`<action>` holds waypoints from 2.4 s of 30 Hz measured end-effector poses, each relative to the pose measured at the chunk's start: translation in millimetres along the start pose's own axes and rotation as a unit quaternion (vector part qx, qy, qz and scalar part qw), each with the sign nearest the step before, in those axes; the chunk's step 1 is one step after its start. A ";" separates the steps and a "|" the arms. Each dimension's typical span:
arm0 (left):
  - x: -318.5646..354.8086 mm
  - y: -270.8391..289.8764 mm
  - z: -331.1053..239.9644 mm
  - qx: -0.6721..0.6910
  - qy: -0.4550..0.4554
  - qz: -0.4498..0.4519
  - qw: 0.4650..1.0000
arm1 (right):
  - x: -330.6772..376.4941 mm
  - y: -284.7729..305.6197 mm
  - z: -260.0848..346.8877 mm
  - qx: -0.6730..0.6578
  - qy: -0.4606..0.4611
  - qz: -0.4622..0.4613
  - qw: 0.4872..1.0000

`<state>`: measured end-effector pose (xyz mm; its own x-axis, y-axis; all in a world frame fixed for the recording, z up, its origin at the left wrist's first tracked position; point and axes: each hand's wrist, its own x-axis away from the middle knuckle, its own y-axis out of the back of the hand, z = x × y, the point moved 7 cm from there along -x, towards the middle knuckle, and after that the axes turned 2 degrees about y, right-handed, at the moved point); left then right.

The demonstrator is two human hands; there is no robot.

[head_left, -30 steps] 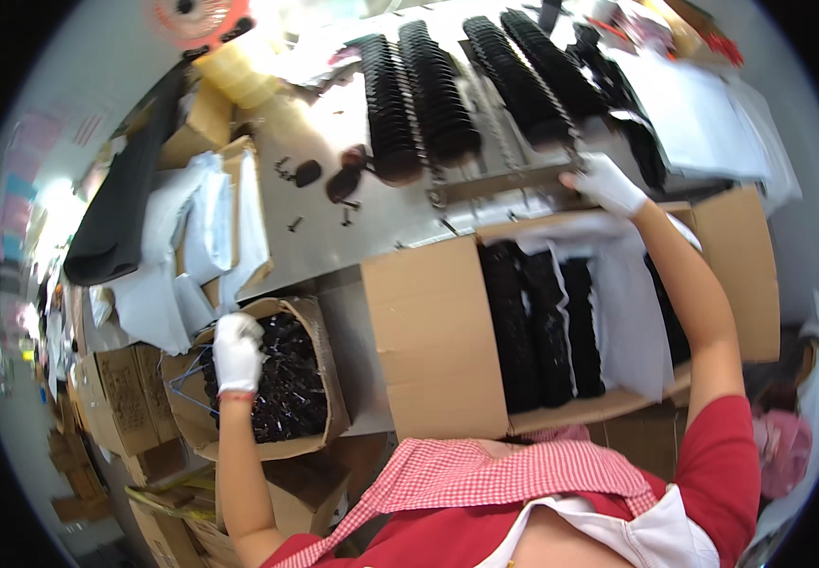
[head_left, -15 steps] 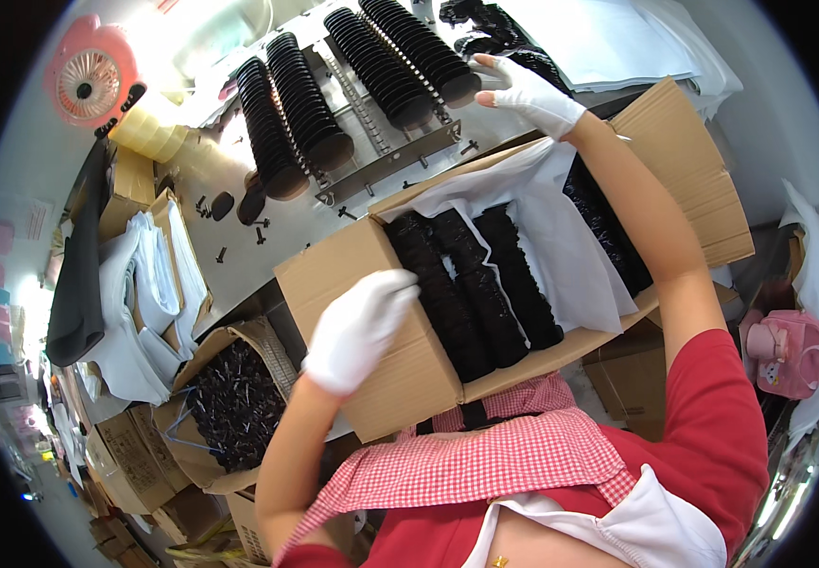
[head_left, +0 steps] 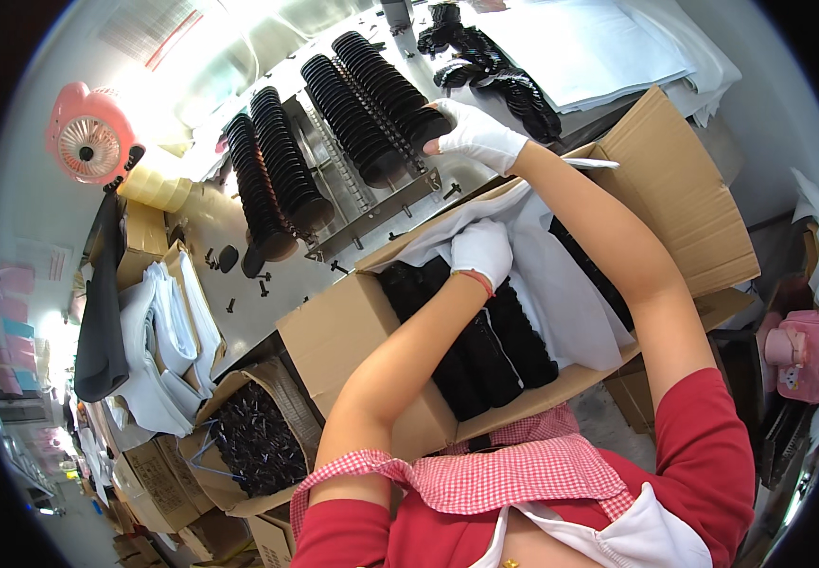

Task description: The person repeatedly picks up black hair accessories and places them onto a metal rack, then removes them and places them into a cardboard box. The person also moves the metal rack between the table and a nearby shelf.

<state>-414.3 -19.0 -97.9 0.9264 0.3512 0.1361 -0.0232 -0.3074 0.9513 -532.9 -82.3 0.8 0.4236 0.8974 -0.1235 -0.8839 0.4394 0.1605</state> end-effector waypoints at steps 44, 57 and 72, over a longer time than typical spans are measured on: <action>65.7 129.4 109.1 0.388 0.113 -0.202 0.892 | -30.7 -32.3 9.3 -0.072 0.024 0.070 0.995; 69.2 121.7 112.2 0.469 0.104 -0.209 0.852 | -14.5 -41.6 80.4 0.380 0.379 -0.094 0.838; 77.3 138.3 105.0 0.502 0.118 -0.270 0.813 | -56.7 14.3 33.4 0.155 0.046 -0.102 0.982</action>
<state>-306.5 -127.2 15.2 0.5991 0.7982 -0.0633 0.7911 -0.5779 0.2004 -563.0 -125.5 42.8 0.5527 0.7885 -0.2697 -0.6742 0.6133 0.4114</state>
